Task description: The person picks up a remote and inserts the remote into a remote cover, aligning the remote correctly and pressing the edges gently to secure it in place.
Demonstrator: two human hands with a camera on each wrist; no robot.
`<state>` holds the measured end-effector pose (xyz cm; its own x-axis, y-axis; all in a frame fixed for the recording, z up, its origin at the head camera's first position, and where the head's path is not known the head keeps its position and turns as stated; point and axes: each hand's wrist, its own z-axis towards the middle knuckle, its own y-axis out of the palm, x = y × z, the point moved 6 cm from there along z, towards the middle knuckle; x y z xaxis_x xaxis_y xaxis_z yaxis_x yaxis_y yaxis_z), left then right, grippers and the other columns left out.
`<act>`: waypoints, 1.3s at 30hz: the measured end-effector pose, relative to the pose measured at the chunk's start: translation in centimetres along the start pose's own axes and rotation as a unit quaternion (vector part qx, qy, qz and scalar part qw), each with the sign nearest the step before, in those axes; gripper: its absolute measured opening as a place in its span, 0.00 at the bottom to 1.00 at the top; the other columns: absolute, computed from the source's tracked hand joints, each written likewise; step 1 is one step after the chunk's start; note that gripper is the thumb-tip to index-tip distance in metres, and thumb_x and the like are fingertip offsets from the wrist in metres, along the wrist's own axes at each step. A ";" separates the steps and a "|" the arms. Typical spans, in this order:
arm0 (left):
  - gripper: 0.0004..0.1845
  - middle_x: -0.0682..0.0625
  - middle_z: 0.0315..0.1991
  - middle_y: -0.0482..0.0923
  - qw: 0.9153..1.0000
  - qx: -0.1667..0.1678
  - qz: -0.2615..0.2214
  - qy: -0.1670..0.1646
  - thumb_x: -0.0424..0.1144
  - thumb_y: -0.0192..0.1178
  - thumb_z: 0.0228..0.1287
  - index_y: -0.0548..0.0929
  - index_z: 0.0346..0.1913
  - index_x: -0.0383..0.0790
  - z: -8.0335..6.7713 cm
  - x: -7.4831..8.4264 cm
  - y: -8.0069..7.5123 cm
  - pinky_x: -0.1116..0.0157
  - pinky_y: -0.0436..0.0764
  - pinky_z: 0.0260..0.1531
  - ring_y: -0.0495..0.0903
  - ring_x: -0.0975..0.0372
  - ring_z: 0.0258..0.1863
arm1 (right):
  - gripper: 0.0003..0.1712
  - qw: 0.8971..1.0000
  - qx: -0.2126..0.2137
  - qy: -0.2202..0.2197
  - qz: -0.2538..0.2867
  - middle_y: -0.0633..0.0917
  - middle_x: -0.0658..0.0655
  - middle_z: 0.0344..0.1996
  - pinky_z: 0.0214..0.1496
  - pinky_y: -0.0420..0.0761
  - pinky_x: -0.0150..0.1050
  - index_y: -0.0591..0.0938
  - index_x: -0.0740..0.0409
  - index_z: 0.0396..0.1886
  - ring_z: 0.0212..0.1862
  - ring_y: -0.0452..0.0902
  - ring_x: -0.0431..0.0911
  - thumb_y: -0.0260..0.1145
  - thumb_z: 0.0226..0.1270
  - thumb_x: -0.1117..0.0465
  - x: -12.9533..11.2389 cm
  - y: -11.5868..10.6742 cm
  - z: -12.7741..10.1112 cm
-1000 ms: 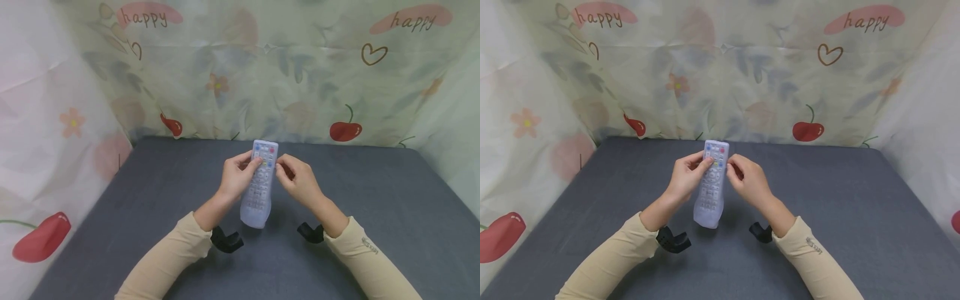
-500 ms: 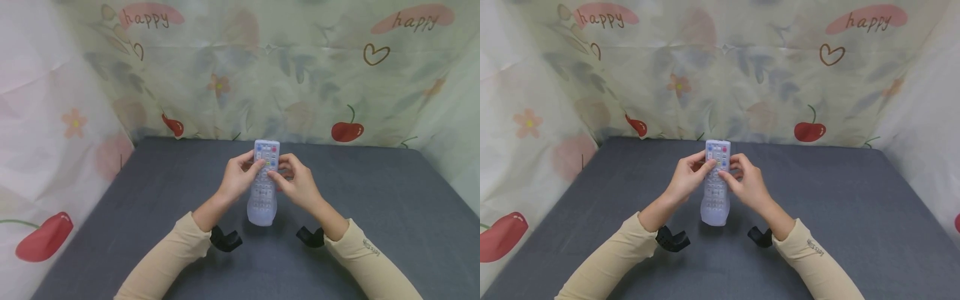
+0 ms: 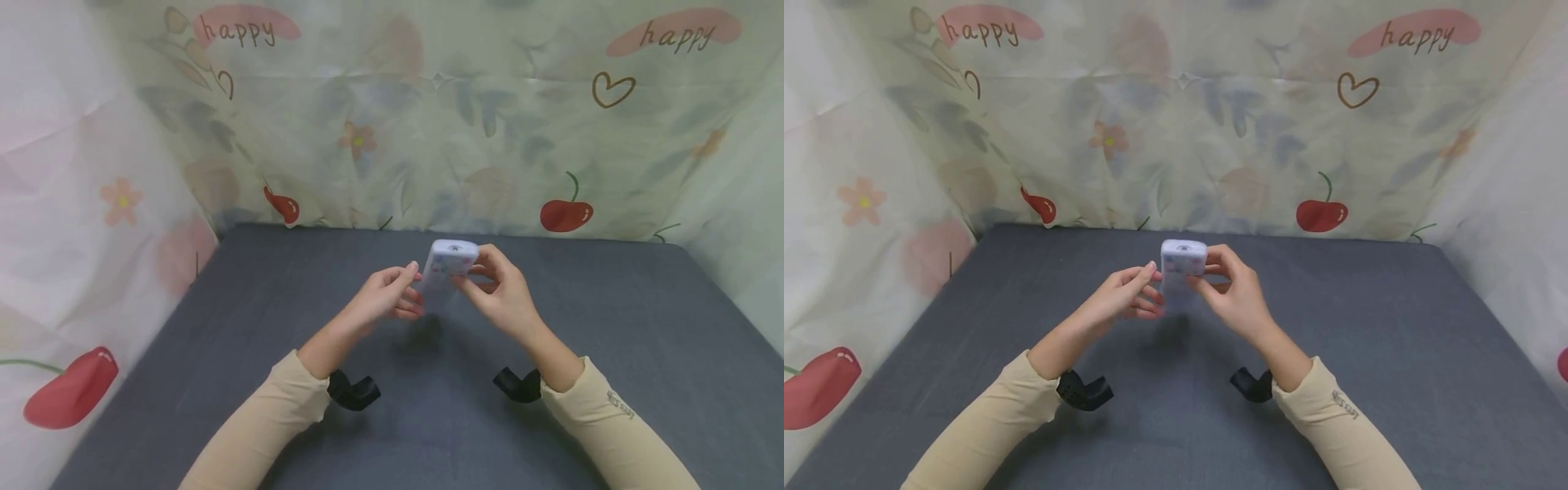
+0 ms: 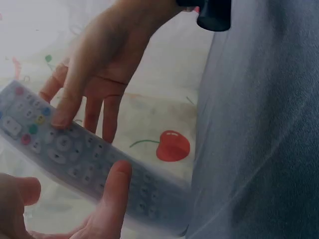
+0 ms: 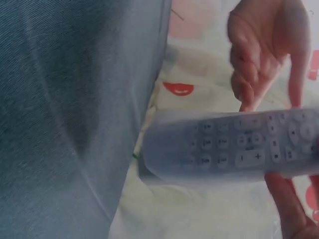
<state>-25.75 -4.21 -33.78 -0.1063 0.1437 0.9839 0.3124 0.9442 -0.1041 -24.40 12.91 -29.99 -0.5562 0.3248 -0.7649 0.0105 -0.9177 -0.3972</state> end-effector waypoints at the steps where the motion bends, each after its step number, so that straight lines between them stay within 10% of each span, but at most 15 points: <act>1: 0.27 0.35 0.41 0.80 1.000 -0.016 -0.010 -0.008 0.54 0.44 0.71 0.71 0.58 0.34 0.0 -0.2 0.2 0.61 0.84 0.40 0.85 0.60 0.31 | 0.17 1.000 -0.003 -0.013 0.001 0.81 0.49 0.41 0.39 0.81 0.26 0.75 0.66 0.45 0.43 0.78 0.28 0.67 0.55 0.73 -0.1 0.1 -0.1; 7: 0.26 0.32 0.54 0.75 0.998 -0.027 -0.059 -0.019 0.46 0.51 0.70 0.63 0.64 0.36 0.3 -0.3 0.3 0.58 0.80 0.50 0.83 0.56 0.44 | 0.17 0.992 -0.073 -0.097 0.039 0.82 0.51 0.42 0.49 0.79 0.26 0.78 0.65 0.39 0.50 0.75 0.29 0.66 0.49 0.82 -0.6 1.0 -1.0; 13: 0.30 0.34 0.54 0.75 0.998 -0.009 -0.061 -0.015 0.35 0.59 0.64 0.58 0.66 0.42 0.4 -0.6 0.0 0.55 0.78 0.54 0.81 0.56 0.44 | 0.18 0.987 -0.134 -0.086 -0.024 0.74 0.63 0.54 0.55 0.79 0.41 0.78 0.60 0.38 0.58 0.69 0.44 0.68 0.49 0.79 -0.1 1.6 -1.4; 17: 0.35 0.36 0.51 0.76 0.998 0.009 -0.054 0.012 0.32 0.60 0.62 0.53 0.67 0.46 0.4 -0.5 -0.2 0.55 0.80 0.49 0.81 0.55 0.43 | 0.18 0.989 -0.135 -0.043 -0.043 0.67 0.64 0.59 0.55 0.76 0.55 0.75 0.62 0.44 0.61 0.65 0.57 0.62 0.54 0.79 0.7 1.5 -1.3; 30: 0.43 0.38 0.53 0.73 0.998 0.008 -0.021 0.058 0.28 0.60 0.60 0.47 0.72 0.50 -0.2 0.2 0.3 0.56 0.81 0.45 0.82 0.47 0.46 | 0.36 0.976 -0.102 0.180 0.070 0.76 0.69 0.53 0.42 0.84 0.43 0.55 0.61 0.65 0.43 0.83 0.53 0.63 0.65 0.58 2.9 1.9 -0.6; 39: 0.34 0.39 0.54 0.74 0.998 -0.023 0.018 0.057 0.36 0.61 0.62 0.58 0.68 0.46 -0.3 0.4 0.7 0.55 0.79 0.48 0.79 0.51 0.51 | 0.22 0.980 -0.085 0.168 0.060 0.78 0.67 0.42 0.36 0.84 0.37 0.67 0.68 0.55 0.32 0.84 0.43 0.61 0.66 0.61 2.5 1.9 -0.5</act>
<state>-25.27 -3.57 -33.41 0.0140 0.1401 0.9900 0.3568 0.9243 -0.1358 -25.39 12.12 -32.92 -0.2384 0.3005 -0.9235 0.2135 -0.9114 -0.3517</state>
